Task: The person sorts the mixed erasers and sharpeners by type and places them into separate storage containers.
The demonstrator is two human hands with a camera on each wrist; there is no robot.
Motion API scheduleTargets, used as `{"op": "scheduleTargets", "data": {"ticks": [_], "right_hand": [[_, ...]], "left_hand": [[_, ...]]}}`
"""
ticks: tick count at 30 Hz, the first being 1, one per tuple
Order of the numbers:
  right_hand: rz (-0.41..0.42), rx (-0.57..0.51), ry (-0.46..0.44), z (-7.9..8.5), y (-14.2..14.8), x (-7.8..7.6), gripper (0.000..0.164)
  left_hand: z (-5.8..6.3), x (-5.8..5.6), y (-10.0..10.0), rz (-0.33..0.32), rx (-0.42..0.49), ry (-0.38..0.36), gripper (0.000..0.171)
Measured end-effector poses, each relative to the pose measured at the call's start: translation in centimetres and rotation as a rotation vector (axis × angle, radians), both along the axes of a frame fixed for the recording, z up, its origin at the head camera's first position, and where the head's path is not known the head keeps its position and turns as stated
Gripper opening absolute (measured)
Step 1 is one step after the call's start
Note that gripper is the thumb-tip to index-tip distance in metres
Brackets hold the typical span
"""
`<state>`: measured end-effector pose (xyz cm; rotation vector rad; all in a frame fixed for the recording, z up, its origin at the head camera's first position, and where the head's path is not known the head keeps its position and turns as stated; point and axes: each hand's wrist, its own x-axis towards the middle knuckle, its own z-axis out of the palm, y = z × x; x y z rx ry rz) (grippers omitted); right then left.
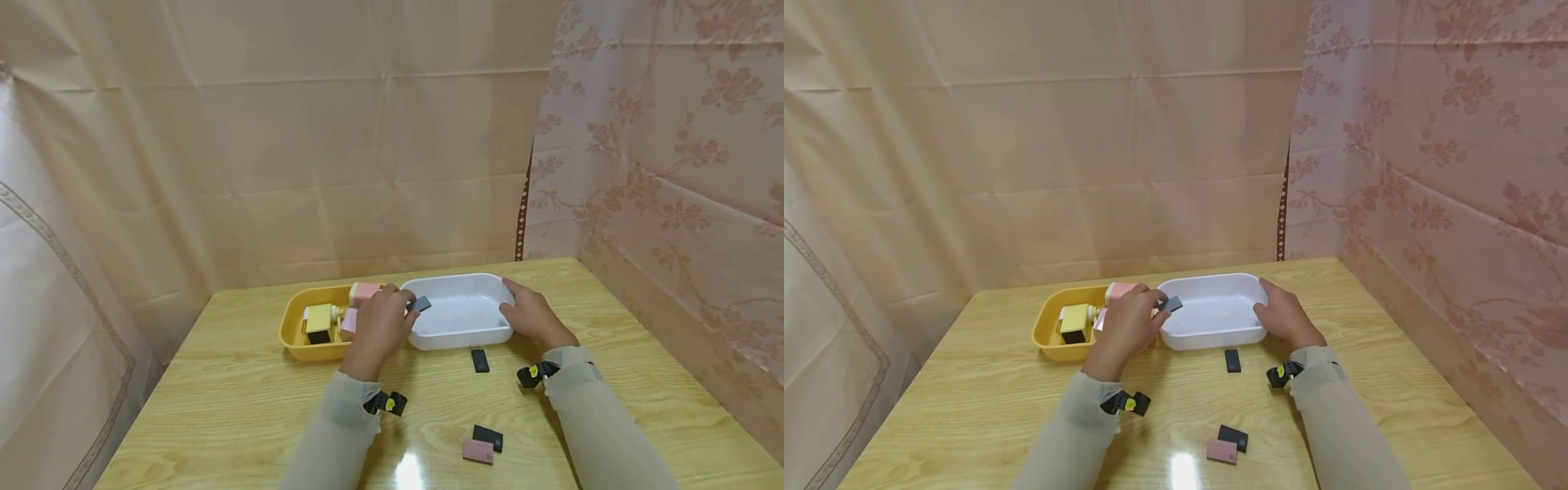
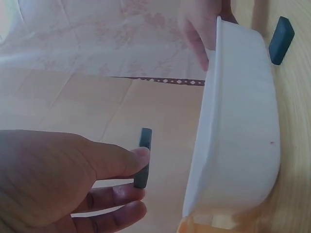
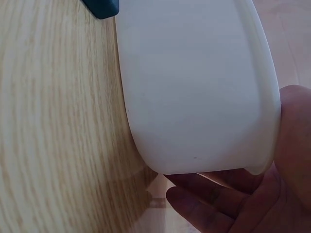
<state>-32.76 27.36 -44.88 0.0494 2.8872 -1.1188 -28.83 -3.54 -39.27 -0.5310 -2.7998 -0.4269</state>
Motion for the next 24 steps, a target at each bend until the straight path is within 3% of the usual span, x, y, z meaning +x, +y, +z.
{"op": "scheduleTargets", "data": {"ticks": [5, 13, 24], "right_hand": [[-0.002, -0.003, -0.010, 0.0, 0.0, 0.1, 0.070], [-0.006, -0.019, -0.012, 0.1, 0.0, 0.1, 0.070], [0.010, 0.002, 0.007, 0.2, 0.2, 0.2, 0.069]], "left_hand": [[-0.5, -0.1, 0.3, 0.000, 0.008, -0.006, 0.025], [-1.3, -0.5, 0.7, 0.006, 0.002, 0.074, 0.024], [-2.3, -0.8, 1.4, 0.024, -0.011, 0.123, 0.027]]}}
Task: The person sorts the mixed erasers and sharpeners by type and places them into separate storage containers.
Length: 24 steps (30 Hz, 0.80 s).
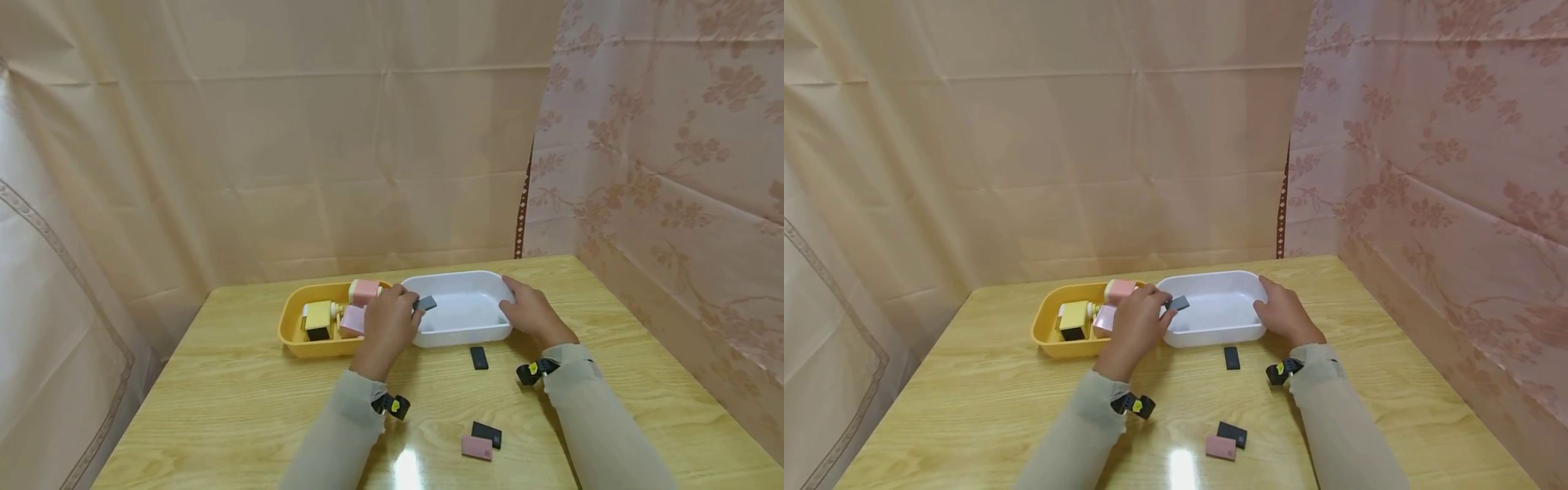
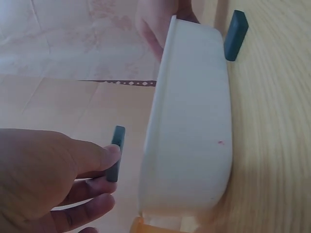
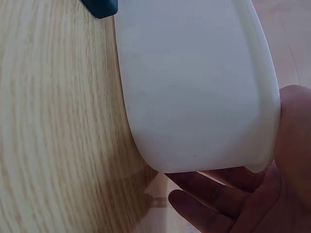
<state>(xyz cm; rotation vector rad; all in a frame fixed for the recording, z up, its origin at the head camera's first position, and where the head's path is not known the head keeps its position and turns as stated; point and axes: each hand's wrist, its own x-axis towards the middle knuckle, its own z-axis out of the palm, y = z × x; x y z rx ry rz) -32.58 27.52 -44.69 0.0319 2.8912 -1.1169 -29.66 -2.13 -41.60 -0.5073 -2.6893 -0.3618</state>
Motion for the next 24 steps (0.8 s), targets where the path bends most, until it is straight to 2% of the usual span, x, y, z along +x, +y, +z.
{"op": "scheduleTargets", "data": {"ticks": [9, 16, 24], "right_hand": [[0.018, 0.024, 0.023, 0.06, 0.25, 0.08, 0.067], [0.015, 0.004, -0.014, 0.09, 0.39, 0.19, 0.068], [0.028, 0.027, 0.006, 0.03, 0.35, -0.01, 0.068]], "left_hand": [[-0.75, -0.15, 0.21, -0.013, -0.045, 0.007, 0.026], [-0.98, -0.18, 0.46, -0.014, -0.054, -0.016, 0.025], [-1.05, -0.20, 0.46, 0.000, -0.057, -0.004, 0.024]]}}
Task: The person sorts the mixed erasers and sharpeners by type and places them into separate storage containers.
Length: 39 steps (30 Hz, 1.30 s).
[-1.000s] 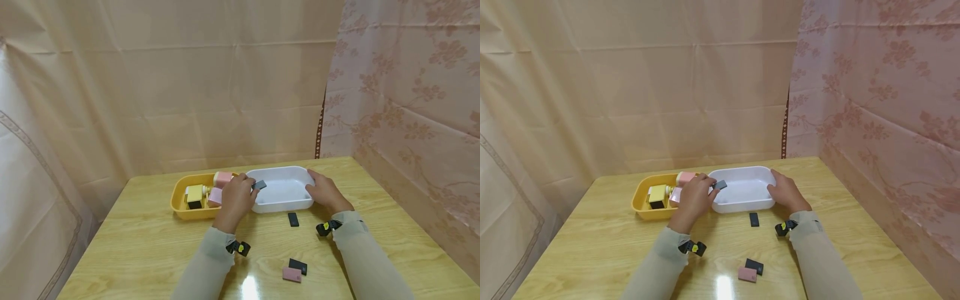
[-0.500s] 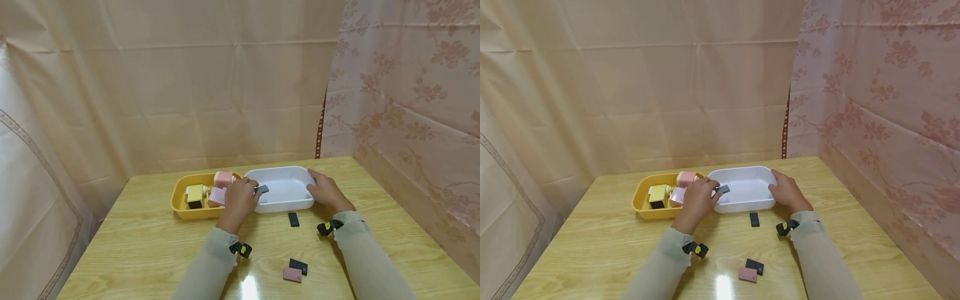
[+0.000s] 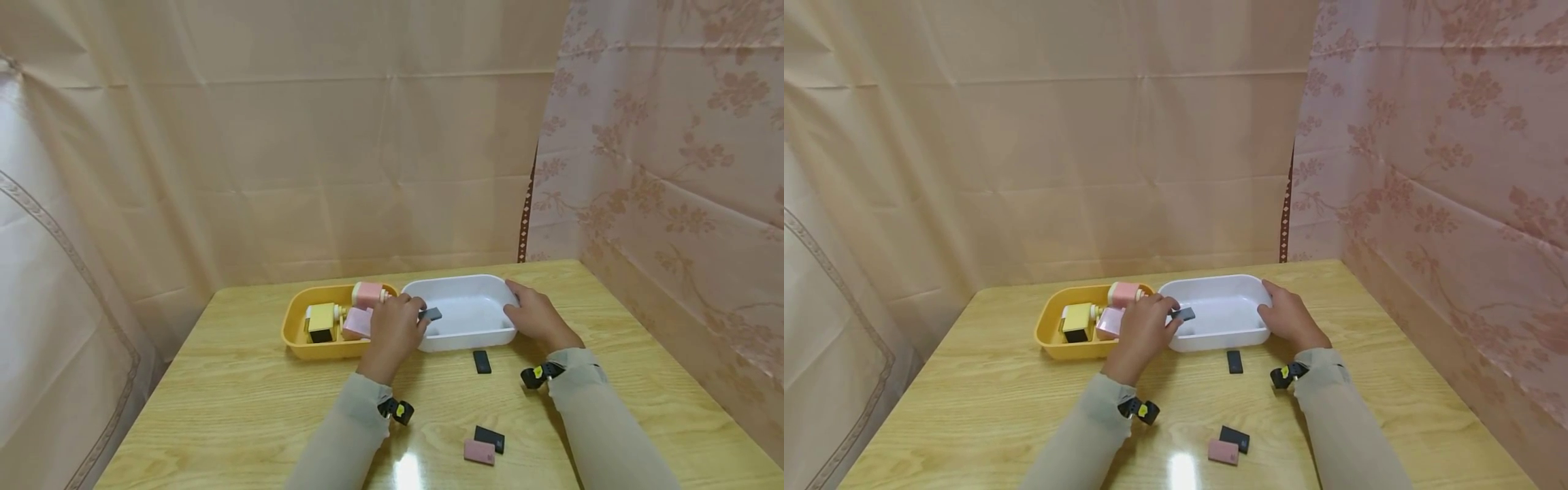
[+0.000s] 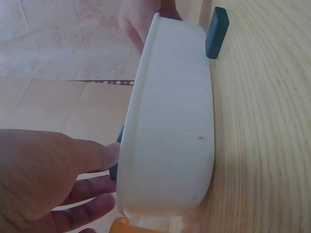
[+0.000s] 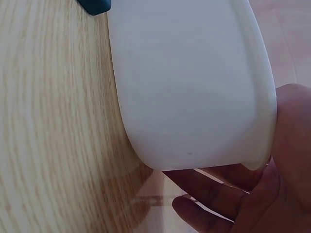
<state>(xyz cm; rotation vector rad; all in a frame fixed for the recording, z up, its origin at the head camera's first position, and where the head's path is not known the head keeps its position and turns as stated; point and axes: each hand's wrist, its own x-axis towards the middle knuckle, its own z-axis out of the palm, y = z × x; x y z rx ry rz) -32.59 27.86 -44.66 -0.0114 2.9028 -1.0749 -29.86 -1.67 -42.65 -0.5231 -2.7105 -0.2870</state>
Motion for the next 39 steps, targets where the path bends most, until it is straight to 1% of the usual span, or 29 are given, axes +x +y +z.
{"op": "scheduleTargets", "data": {"ticks": [4, 12, 24, 30, 39], "right_hand": [[0.004, 0.003, 0.005, -0.11, 0.08, -0.04, 0.068], [-0.001, -0.008, -0.004, -0.11, 0.14, -0.16, 0.069], [-0.001, -0.006, 0.008, -0.25, 0.17, -0.15, 0.068], [0.004, -0.015, 0.018, -0.18, 0.14, -0.05, 0.068], [0.009, -0.004, 0.025, -0.17, 0.03, 0.07, 0.068]], "left_hand": [[0.08, 0.09, 0.08, 0.000, -0.001, -0.015, 0.025], [0.09, 0.01, -0.18, -0.003, 0.028, -0.018, 0.024], [-0.07, -0.17, -0.17, 0.003, 0.024, -0.045, 0.022], [-0.29, -0.32, -0.17, 0.007, 0.025, -0.040, 0.022], [-0.19, -0.18, -0.16, 0.002, 0.032, -0.035, 0.024]]}}
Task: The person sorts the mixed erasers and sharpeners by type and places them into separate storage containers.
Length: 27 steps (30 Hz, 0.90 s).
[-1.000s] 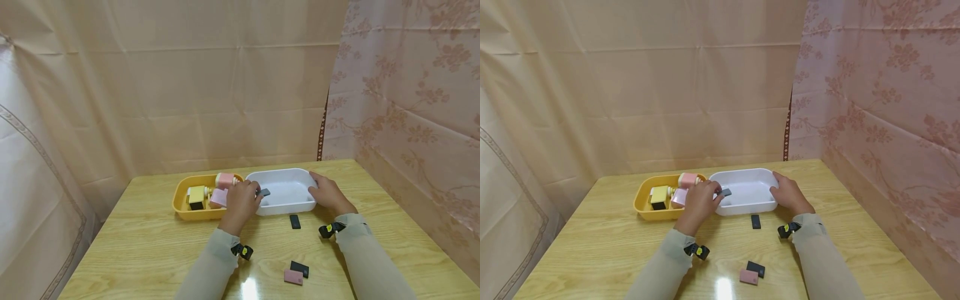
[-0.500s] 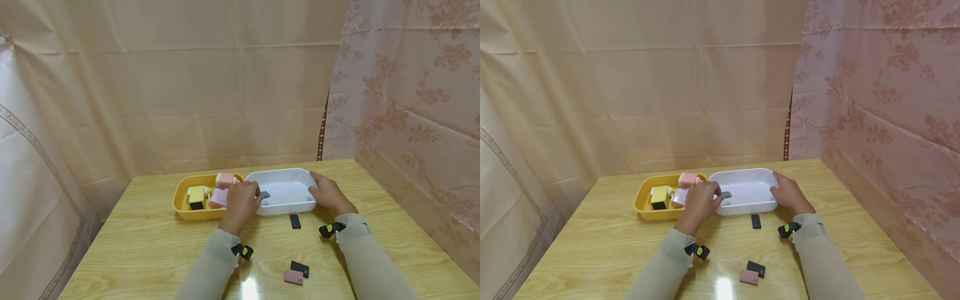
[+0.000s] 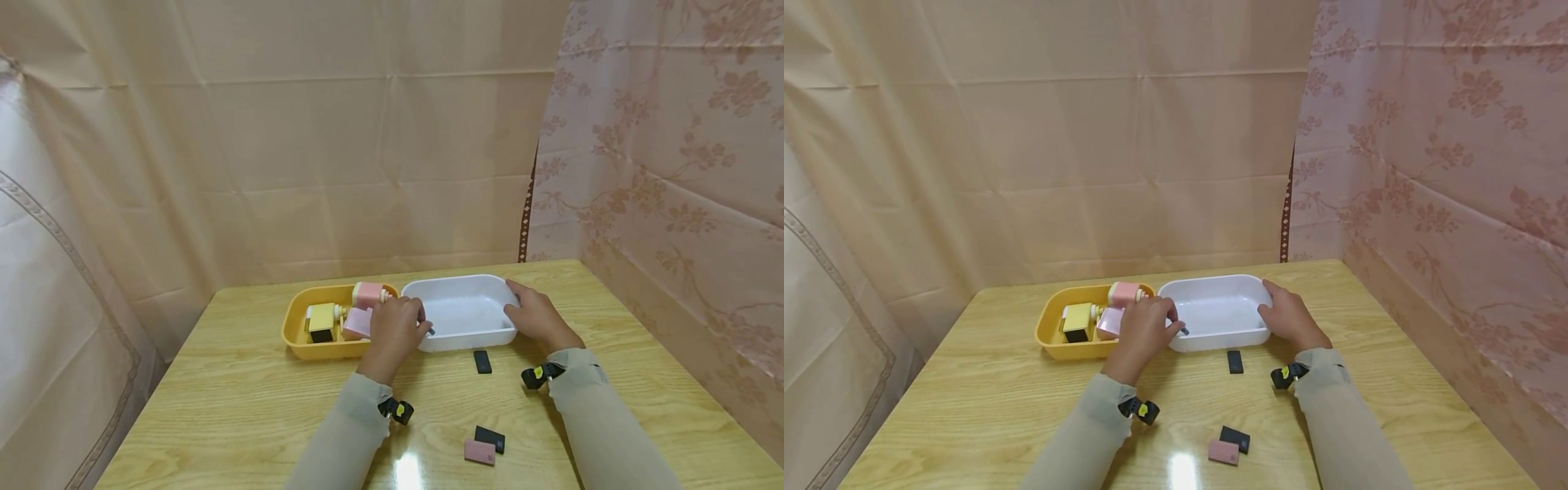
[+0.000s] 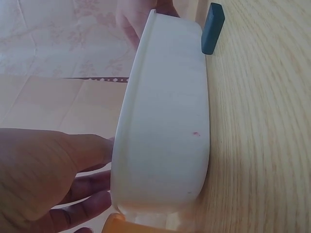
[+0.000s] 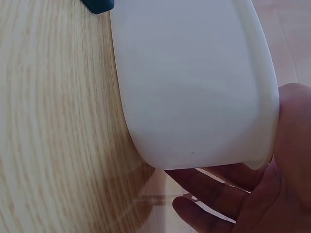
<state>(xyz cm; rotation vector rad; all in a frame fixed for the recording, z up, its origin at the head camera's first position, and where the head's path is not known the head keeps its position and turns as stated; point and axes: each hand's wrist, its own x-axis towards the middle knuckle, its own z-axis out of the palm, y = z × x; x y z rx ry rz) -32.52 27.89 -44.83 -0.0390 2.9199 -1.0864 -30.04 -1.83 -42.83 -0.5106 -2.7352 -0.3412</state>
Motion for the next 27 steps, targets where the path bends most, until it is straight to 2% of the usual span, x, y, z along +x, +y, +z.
{"op": "scheduleTargets", "data": {"ticks": [9, 20, 27], "right_hand": [[-0.007, 0.001, -0.015, -0.09, 0.05, -0.11, 0.068], [-0.005, 0.001, -0.021, 0.06, 0.03, -0.06, 0.069], [-0.005, 0.010, -0.026, 0.17, 0.09, -0.03, 0.069]], "left_hand": [[0.07, 0.17, 0.04, -0.003, 0.016, -0.041, 0.023], [0.04, 0.33, 0.09, -0.003, 0.011, -0.010, 0.021], [0.43, 0.52, 0.24, -0.015, -0.009, 0.010, 0.019]]}}
